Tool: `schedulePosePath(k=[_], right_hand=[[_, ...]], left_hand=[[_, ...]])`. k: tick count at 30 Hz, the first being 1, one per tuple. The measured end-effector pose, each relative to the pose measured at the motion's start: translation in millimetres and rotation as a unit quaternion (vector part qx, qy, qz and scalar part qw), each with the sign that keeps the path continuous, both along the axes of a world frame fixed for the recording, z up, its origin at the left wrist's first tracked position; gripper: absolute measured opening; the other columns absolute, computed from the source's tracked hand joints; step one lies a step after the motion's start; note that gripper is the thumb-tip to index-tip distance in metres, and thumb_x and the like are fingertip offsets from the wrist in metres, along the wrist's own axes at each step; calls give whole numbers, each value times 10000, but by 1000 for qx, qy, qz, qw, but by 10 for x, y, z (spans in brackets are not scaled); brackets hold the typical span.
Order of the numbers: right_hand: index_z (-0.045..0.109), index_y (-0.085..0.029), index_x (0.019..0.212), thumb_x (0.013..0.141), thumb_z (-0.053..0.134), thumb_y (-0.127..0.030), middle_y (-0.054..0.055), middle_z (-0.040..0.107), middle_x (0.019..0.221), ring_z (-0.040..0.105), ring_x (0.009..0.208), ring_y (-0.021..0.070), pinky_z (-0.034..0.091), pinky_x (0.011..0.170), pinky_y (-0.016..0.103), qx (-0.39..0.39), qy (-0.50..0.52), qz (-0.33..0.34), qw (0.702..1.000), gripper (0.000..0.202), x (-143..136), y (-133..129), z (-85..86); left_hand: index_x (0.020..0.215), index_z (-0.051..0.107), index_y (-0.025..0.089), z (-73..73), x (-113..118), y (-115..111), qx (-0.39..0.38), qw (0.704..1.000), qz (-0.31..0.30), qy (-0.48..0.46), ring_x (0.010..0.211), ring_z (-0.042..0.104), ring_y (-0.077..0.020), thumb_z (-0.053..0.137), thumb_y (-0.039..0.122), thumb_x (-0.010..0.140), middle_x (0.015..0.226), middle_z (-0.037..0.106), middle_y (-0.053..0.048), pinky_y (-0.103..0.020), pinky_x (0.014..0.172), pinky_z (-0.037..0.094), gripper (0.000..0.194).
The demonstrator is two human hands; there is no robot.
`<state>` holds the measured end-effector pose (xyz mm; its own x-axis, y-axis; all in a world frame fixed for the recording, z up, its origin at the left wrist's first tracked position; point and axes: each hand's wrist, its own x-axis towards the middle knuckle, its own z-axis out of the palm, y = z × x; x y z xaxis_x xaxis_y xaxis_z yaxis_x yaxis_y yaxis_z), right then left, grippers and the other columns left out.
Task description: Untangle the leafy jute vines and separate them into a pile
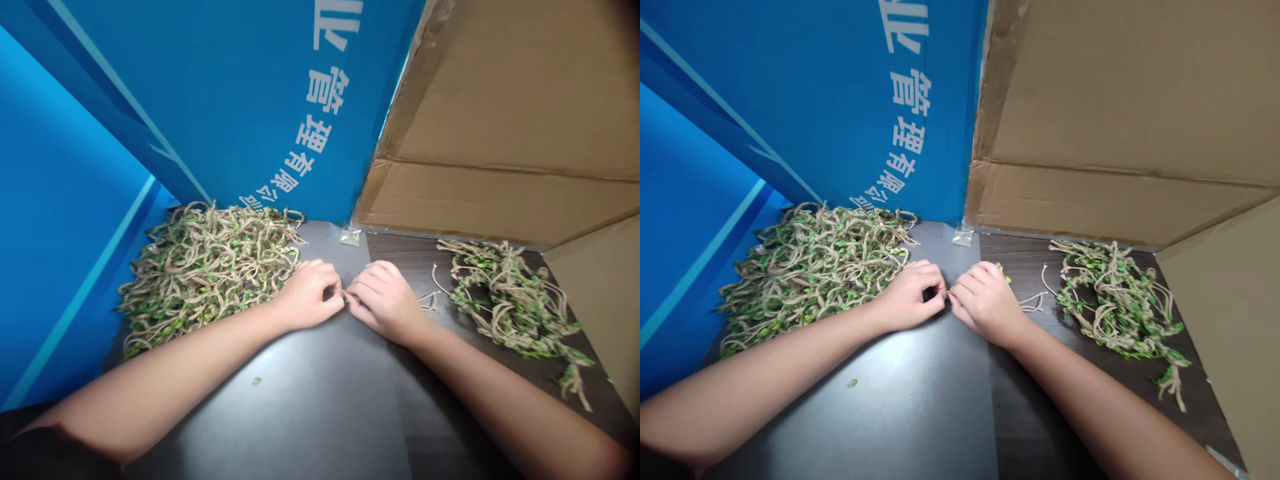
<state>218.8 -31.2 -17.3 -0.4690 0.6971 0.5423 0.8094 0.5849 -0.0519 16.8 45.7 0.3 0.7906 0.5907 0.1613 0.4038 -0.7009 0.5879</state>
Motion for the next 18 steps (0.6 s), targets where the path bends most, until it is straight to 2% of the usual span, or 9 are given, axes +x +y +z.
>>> schedulePosePath(k=[6,13,18], right_hand=[[631,-211,856,952,603,-186,21,691,808,557,851,177,425,893,380,-6,26,0,1000,103,11,4,-15],[620,-208,864,933,642,-193,1,697,805,590,819,147,440,832,343,-33,105,-11,994,74,38,9,-30],[650,-221,960,936,672,-209,9,736,900,623,878,156,453,894,364,-41,102,0,994,34,58,8,-32]], left_hand=[[756,679,191,4,6,-5,-5,1000,10,-1,828,574,-179,622,227,859,795,679,-17,-355,831,426,124],[755,685,194,14,11,8,-25,999,13,-15,815,582,-168,614,215,866,799,684,-11,-337,817,437,133],[747,682,192,-6,13,24,-37,999,15,-28,802,582,-165,608,216,871,786,675,-11,-334,798,440,146]])
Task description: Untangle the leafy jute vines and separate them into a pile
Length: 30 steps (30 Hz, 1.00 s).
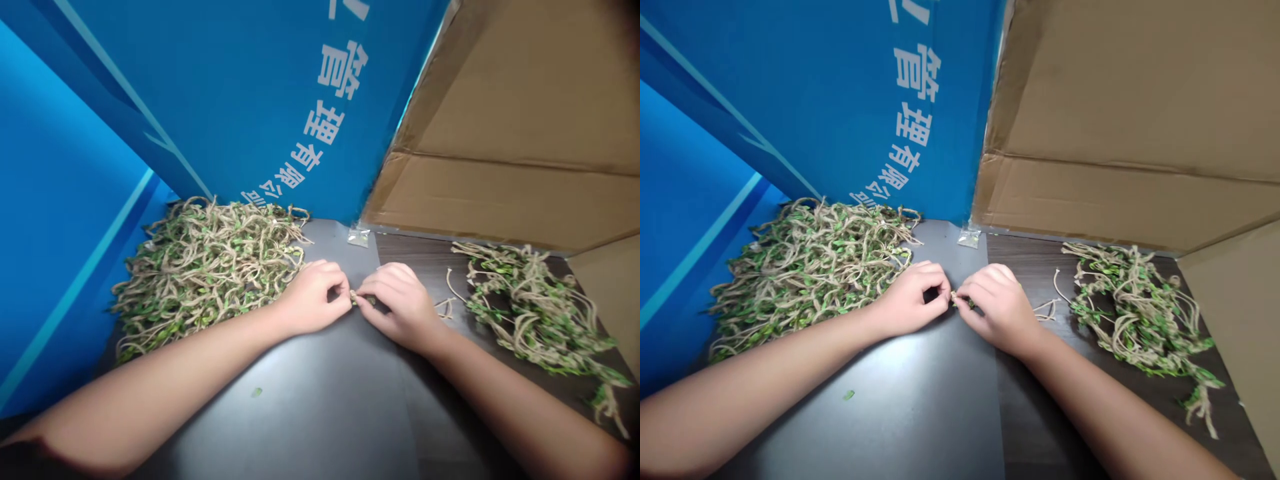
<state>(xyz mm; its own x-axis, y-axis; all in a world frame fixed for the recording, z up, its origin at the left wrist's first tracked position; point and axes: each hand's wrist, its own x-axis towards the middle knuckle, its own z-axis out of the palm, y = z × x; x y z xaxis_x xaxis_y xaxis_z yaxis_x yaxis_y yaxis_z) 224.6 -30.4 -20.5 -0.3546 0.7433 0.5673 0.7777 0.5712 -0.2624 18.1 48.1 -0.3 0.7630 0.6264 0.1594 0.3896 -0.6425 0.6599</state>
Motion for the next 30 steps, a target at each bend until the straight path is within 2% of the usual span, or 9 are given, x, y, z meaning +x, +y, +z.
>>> schedulePosePath(k=[6,14,21,30], right_hand=[[654,-236,1009,962,646,-181,6,755,912,639,886,168,441,1001,420,37,-72,1,997,73,-21,-28,42],[668,-229,1003,954,667,-157,-11,762,879,620,830,153,437,1008,434,65,-113,-12,991,86,-54,-55,99],[644,-233,963,935,681,-159,-7,742,849,618,809,156,449,993,421,58,-106,-17,993,87,-58,-51,58],[652,-202,958,880,728,-129,-16,728,879,605,861,145,464,985,377,48,-50,-21,997,131,-38,-51,34]], left_hand=[[736,678,198,-9,5,2,-10,1000,1,9,810,578,-166,611,209,858,782,667,-2,-358,832,436,140],[727,668,198,-10,0,1,-29,999,11,12,818,566,-162,604,189,854,776,654,5,-359,839,433,143],[725,666,201,-15,8,3,-30,999,13,17,816,559,-162,616,188,846,782,659,5,-362,827,419,131],[747,673,201,10,9,-7,-54,998,17,11,837,558,-152,596,202,854,794,656,14,-340,847,405,131]])
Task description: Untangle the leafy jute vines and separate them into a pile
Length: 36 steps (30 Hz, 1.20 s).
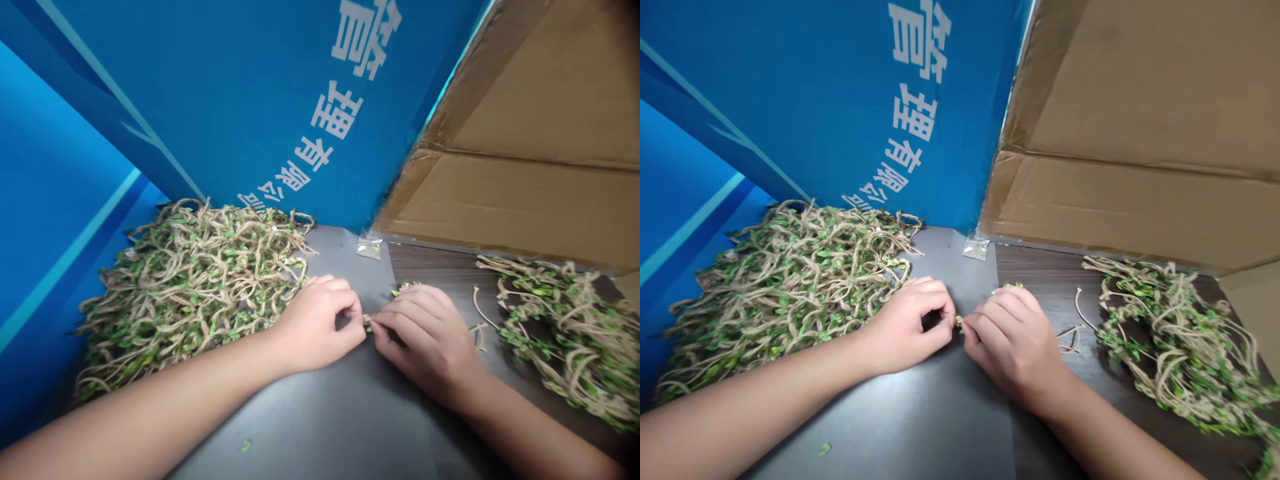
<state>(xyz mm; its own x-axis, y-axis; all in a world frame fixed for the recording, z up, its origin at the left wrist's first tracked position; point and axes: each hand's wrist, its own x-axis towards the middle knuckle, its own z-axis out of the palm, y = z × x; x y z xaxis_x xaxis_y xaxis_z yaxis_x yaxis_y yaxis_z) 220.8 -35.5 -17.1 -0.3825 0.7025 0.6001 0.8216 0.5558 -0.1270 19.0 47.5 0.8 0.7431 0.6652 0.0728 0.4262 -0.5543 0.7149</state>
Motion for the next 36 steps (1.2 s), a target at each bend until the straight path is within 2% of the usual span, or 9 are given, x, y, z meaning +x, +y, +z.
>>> schedulePosePath(k=[4,11,16,20,24,32,36], right_hand=[[651,-194,951,869,730,-121,-3,715,872,602,866,154,465,945,373,-17,18,1,1000,135,4,6,-10],[641,-191,940,861,723,-80,-1,684,869,593,829,114,460,826,302,-63,124,25,990,159,26,39,-16],[655,-182,1093,891,735,-139,24,721,992,601,922,146,456,919,353,-52,55,25,997,222,34,32,-31],[663,-193,1046,905,717,-126,0,727,956,587,917,153,440,984,389,-43,13,23,999,166,22,13,-31],[659,-180,1016,892,714,-99,1,713,926,579,898,143,446,989,378,-35,31,24,999,158,10,5,-17],[637,-165,958,856,696,-37,21,665,876,567,852,125,464,867,322,-43,118,26,992,174,0,10,-11],[659,-152,1104,871,714,-64,44,703,980,600,920,136,471,935,336,-31,93,24,995,255,19,24,-23]], left_hand=[[747,672,203,12,1,0,-7,1000,1,8,837,555,-148,596,207,855,796,652,19,-337,846,392,132],[743,663,205,4,-13,7,-21,1000,2,-14,853,565,-146,583,215,861,805,660,25,-333,861,392,143],[743,661,205,-10,-13,9,-24,1000,4,-14,848,560,-143,584,205,848,803,655,27,-332,859,384,129],[734,653,204,-13,-17,0,-22,1000,4,-3,844,552,-144,585,190,835,796,648,28,-336,858,374,123],[729,646,202,4,-20,0,-24,1000,7,-7,845,550,-143,587,182,829,795,648,27,-335,859,372,118],[732,636,202,8,-9,-2,-41,999,13,-20,868,567,-146,598,184,836,815,664,23,-333,859,374,112],[738,633,204,-6,-14,-1,-34,999,15,-23,858,563,-143,590,173,833,809,660,29,-331,854,376,108]])
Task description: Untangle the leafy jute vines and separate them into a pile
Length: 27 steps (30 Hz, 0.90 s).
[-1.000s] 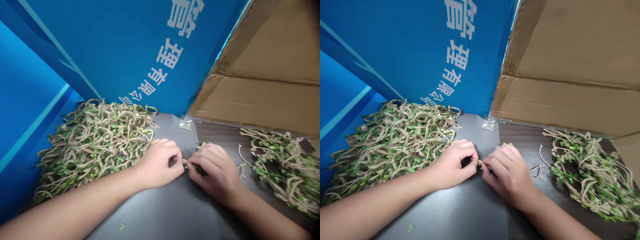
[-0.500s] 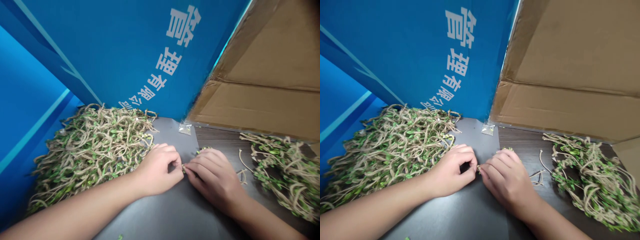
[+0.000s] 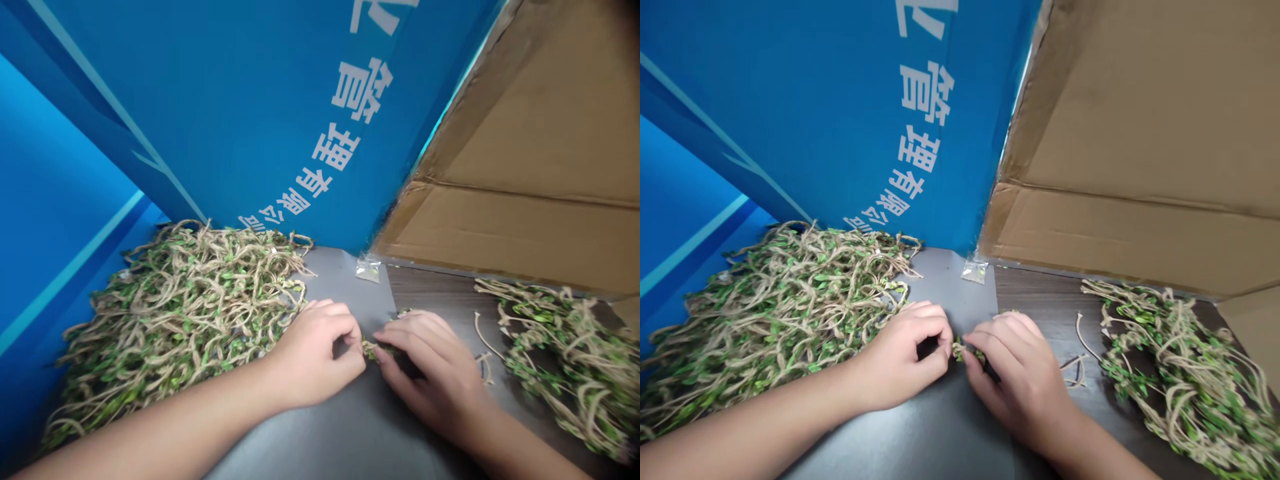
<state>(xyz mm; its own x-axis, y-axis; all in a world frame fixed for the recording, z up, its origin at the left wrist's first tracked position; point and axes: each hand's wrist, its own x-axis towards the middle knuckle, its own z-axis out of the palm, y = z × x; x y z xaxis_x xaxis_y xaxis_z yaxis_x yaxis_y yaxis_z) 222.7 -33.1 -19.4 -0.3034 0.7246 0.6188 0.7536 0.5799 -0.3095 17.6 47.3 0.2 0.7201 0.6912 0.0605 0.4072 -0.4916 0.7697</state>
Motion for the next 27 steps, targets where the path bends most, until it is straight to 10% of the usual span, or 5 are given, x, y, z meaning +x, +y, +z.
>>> schedulePosePath(k=[27], right_hand=[[662,-200,1152,930,667,-61,40,723,1100,618,1020,153,449,1030,376,3,-26,2,1000,262,-1,8,-90]], left_hand=[[752,636,196,-15,-6,12,-8,1000,9,-19,854,579,-145,582,130,814,818,648,16,-310,825,387,105]])
